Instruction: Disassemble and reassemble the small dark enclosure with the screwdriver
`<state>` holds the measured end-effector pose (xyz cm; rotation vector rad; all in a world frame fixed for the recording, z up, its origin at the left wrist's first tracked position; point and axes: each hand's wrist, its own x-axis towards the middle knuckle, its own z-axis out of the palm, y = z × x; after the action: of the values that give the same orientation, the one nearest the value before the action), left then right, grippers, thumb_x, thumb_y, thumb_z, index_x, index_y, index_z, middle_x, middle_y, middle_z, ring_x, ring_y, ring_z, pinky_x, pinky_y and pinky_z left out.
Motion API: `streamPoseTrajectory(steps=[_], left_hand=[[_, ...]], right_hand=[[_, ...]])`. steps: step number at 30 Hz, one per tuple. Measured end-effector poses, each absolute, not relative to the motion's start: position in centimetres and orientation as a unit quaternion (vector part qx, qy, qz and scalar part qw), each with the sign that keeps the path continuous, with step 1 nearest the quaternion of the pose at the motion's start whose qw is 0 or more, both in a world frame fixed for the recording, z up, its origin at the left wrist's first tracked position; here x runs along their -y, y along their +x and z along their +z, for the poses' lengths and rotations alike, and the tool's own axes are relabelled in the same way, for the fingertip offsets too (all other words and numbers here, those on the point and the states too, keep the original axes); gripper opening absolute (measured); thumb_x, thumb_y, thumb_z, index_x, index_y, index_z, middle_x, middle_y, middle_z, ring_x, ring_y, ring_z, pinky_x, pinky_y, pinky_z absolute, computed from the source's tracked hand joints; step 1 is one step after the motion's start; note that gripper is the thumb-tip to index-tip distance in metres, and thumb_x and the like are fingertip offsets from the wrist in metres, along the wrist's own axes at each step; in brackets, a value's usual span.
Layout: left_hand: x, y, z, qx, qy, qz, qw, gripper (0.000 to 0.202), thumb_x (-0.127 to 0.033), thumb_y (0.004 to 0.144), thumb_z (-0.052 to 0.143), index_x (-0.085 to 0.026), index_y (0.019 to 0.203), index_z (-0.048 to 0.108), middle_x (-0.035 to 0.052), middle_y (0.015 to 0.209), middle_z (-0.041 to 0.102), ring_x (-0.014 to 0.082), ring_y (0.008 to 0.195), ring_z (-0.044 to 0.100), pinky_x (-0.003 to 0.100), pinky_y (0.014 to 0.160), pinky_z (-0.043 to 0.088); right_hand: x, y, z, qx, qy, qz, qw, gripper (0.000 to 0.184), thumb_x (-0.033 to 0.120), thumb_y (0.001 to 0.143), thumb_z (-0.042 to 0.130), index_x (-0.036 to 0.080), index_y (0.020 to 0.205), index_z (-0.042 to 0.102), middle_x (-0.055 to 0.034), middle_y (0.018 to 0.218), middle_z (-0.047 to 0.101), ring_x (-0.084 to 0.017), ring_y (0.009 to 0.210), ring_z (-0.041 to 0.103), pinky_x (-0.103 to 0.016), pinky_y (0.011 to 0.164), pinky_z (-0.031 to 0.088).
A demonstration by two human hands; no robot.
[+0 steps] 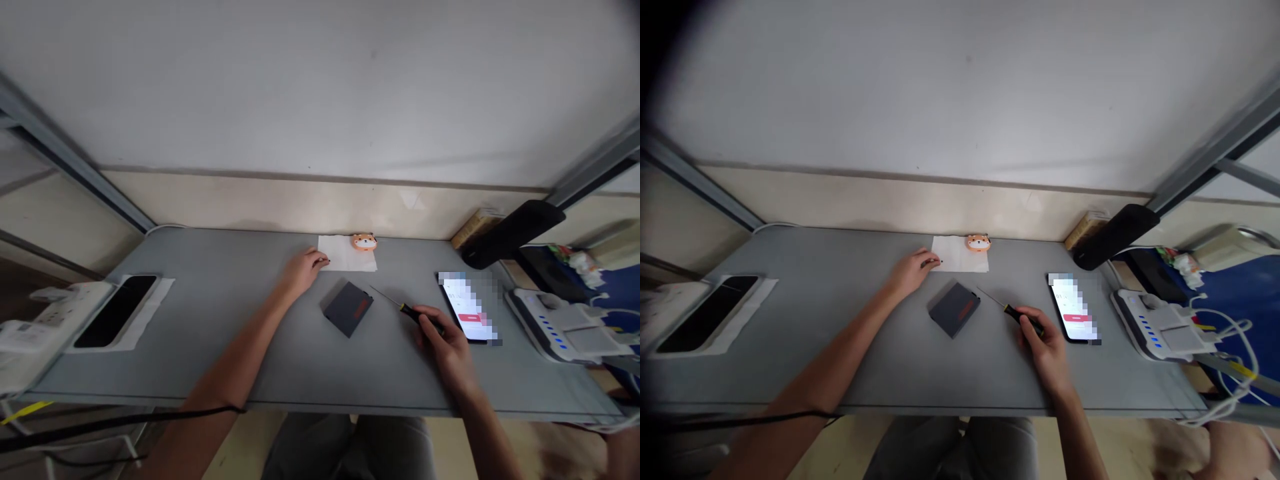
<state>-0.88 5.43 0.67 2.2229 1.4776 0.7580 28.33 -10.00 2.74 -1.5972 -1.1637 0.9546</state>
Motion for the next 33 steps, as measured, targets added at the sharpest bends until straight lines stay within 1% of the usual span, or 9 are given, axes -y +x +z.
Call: streamPoseTrajectory(steps=[10, 14, 15, 17, 20, 24, 27, 30, 33], left_hand=[[-4.8, -1.1, 1.9, -0.556, 0.767, 0.276, 0.164, 0.024, -0.024, 0.101, 0.054, -0.023, 0.117, 0.072, 0.0069, 0.11, 0.069, 0.0214, 0.099, 0.068, 0.032, 0.088, 0.051], [-2.5, -0.1, 4.4, -0.465, 0.809, 0.199, 0.3, 0.023, -0.036, 0.1, 0.054, -0.022, 0.106, 0.071, 0.0052, 0.103, 0.071, 0.0199, 0.09, 0.068, 0.031, 0.081, 0.051], [-1.7, 0.2, 4.8, -0.441, 0.813, 0.154, 0.346, 0.026, -0.043, 0.098, 0.059, -0.023, 0.111, 0.069, 0.0044, 0.101, 0.072, 0.0202, 0.086, 0.068, 0.03, 0.076, 0.051], [-0.4, 1.0, 5.4, -0.422, 0.811, 0.093, 0.395, 0.05, -0.048, 0.086, 0.074, -0.025, 0.127, 0.061, 0.0049, 0.108, 0.072, 0.0232, 0.089, 0.07, 0.03, 0.073, 0.051], [0.5, 1.7, 5.4, -0.4, 0.823, 0.082, 0.396, 0.065, -0.04, 0.082, 0.079, -0.028, 0.141, 0.054, 0.0076, 0.135, 0.065, 0.0264, 0.11, 0.068, 0.033, 0.088, 0.053], [-0.6, 1.6, 4.4, -0.342, 0.852, 0.106, 0.381, 0.043, -0.019, 0.094, 0.062, -0.034, 0.134, 0.064, 0.0014, 0.139, 0.065, 0.023, 0.128, 0.06, 0.035, 0.109, 0.046], [-1.6, 1.4, 3.6, -0.339, 0.866, 0.148, 0.337, 0.046, -0.004, 0.095, 0.046, -0.033, 0.119, 0.072, -0.0009, 0.133, 0.068, 0.0192, 0.13, 0.057, 0.036, 0.114, 0.042], [-1.9, 1.3, 3.5, -0.433, 0.838, 0.233, 0.237, 0.035, -0.011, 0.094, 0.055, -0.028, 0.121, 0.07, 0.0054, 0.138, 0.061, 0.0246, 0.132, 0.054, 0.042, 0.113, 0.044], [-1.6, 1.1, 3.6, -0.495, 0.806, 0.243, 0.216, 0.028, -0.029, 0.094, 0.064, -0.024, 0.122, 0.067, 0.0088, 0.126, 0.063, 0.0275, 0.118, 0.061, 0.043, 0.104, 0.051]], right_hand=[[10.0, 27.9, 3.3, 0.46, -0.655, 0.385, 0.46, 0.062, 0.075, 0.073, 0.07, 0.02, 0.1, 0.074, 0.0017, 0.056, 0.053, -0.015, 0.054, 0.046, -0.028, 0.052, 0.034], [9.9, 28.0, 3.1, 0.457, -0.652, 0.376, 0.474, 0.059, 0.073, 0.074, 0.07, 0.02, 0.1, 0.074, 0.0019, 0.054, 0.052, -0.016, 0.053, 0.047, -0.029, 0.051, 0.034], [9.9, 28.1, 3.0, 0.456, -0.649, 0.375, 0.48, 0.058, 0.072, 0.075, 0.071, 0.02, 0.1, 0.074, 0.0017, 0.055, 0.053, -0.016, 0.053, 0.047, -0.029, 0.051, 0.035], [9.8, 28.1, 2.8, 0.451, -0.643, 0.37, 0.497, 0.056, 0.07, 0.075, 0.071, 0.021, 0.1, 0.072, 0.0016, 0.058, 0.055, -0.015, 0.052, 0.048, -0.03, 0.051, 0.037], [9.6, 28.1, 2.4, 0.439, -0.638, 0.352, 0.525, 0.054, 0.068, 0.076, 0.072, 0.021, 0.102, 0.068, 0.0012, 0.065, 0.058, -0.014, 0.052, 0.049, -0.03, 0.052, 0.04], [9.5, 28.1, 1.9, 0.435, -0.631, 0.333, 0.549, 0.044, 0.059, 0.077, 0.075, 0.024, 0.1, 0.062, 0.003, 0.068, 0.057, -0.013, 0.054, 0.051, -0.028, 0.052, 0.042], [9.3, 28.2, 1.6, 0.424, -0.636, 0.31, 0.566, 0.043, 0.054, 0.074, 0.08, 0.025, 0.099, 0.06, 0.0014, 0.079, 0.062, -0.011, 0.055, 0.051, -0.027, 0.053, 0.045], [9.2, 28.4, 1.5, 0.415, -0.651, 0.305, 0.557, 0.045, 0.055, 0.071, 0.081, 0.024, 0.097, 0.062, 0.0001, 0.082, 0.064, -0.011, 0.055, 0.051, -0.027, 0.052, 0.046], [9.2, 28.3, 1.7, 0.427, -0.657, 0.303, 0.543, 0.045, 0.057, 0.07, 0.08, 0.023, 0.095, 0.066, 0.0002, 0.075, 0.064, -0.012, 0.055, 0.052, -0.028, 0.052, 0.046]])
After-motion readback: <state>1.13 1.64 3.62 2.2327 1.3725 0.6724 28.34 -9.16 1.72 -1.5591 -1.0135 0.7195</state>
